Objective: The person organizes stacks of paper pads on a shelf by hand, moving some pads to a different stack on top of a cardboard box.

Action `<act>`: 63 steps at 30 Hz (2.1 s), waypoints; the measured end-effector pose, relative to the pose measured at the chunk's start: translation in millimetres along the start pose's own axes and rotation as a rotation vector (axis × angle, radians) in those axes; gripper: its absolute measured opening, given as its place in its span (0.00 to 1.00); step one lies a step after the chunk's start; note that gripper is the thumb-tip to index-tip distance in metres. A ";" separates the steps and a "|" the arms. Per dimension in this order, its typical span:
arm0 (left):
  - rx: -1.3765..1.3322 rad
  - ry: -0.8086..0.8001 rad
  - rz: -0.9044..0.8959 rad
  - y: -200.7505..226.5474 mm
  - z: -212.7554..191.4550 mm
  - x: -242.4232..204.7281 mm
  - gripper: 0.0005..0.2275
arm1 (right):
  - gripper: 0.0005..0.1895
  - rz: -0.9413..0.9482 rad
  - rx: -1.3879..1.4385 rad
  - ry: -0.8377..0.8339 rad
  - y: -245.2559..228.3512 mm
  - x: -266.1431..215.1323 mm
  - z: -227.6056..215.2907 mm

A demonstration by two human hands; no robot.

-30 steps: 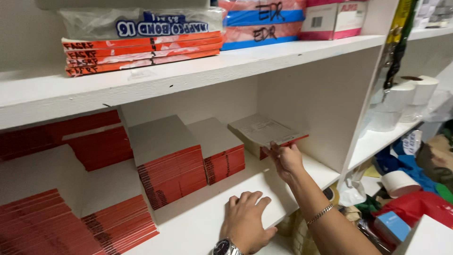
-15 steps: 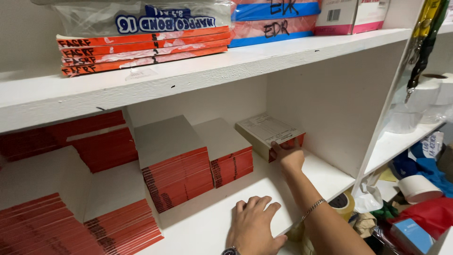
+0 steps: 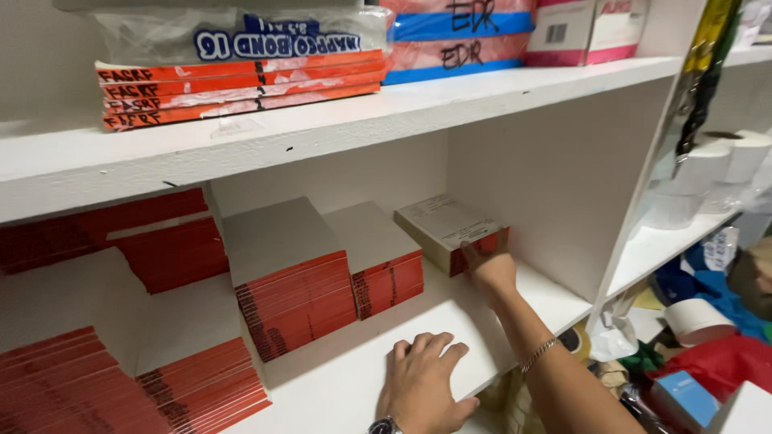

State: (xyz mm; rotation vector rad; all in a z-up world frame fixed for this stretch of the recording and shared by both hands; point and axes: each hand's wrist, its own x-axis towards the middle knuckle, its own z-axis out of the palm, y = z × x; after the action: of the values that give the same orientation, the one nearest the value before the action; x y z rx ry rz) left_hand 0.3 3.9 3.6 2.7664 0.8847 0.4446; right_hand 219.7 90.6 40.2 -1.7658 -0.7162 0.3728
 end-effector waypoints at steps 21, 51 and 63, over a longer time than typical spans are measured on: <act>0.111 0.151 0.067 -19.4 38.5 8.5 0.32 | 0.30 -0.251 -0.431 -0.058 75.6 -122.9 -246.7; 0.080 -0.033 0.765 328.4 155.7 11.5 0.26 | 0.31 0.168 -0.270 0.463 217.8 -295.5 -394.5; 0.062 -0.114 0.717 332.9 139.0 11.5 0.27 | 0.32 0.117 -0.154 0.639 221.1 -290.6 -379.7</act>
State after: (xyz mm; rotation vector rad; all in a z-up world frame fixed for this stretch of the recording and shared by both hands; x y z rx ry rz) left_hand 233.5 -269.5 -30.4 3.0563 -0.1536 0.3548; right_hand 279.9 -418.5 -80.8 -1.9276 -0.1875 -0.1796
